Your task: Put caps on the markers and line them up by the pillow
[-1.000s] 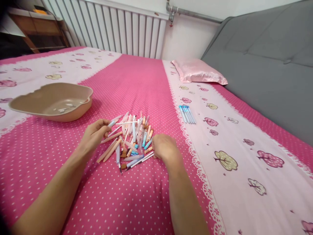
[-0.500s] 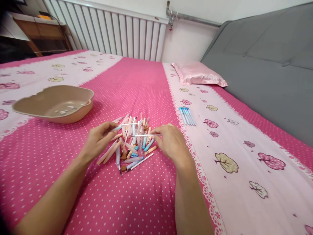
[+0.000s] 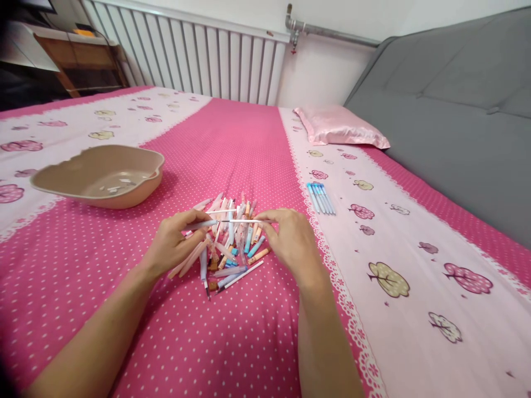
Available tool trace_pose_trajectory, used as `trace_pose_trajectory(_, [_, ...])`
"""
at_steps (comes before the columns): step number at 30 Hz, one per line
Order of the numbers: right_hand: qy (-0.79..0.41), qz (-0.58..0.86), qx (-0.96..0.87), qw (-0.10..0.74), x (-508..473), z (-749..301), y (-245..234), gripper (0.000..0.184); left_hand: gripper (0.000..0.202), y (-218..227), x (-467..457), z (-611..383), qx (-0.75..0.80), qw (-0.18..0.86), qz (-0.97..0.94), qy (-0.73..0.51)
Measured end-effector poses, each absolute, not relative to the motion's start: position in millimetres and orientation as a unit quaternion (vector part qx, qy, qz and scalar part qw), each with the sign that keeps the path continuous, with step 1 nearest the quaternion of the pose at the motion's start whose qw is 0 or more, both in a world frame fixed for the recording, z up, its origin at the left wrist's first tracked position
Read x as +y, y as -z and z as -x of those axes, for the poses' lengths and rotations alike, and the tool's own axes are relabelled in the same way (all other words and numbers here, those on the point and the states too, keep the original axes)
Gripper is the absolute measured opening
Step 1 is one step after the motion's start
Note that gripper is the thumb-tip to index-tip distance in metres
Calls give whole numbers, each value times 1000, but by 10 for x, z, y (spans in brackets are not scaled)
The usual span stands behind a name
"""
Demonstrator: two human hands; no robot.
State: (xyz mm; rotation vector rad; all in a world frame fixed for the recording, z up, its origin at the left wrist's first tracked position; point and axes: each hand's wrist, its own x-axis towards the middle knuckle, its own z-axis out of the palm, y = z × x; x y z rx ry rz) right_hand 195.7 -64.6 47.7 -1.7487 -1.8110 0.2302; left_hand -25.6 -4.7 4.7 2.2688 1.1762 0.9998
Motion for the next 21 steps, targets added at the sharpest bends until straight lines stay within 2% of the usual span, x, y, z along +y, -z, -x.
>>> trace_pose_trajectory(21, [-78,648,-700,288,-596,-1850,-394,19,20,-6,-34,260,367,180,-850,-334])
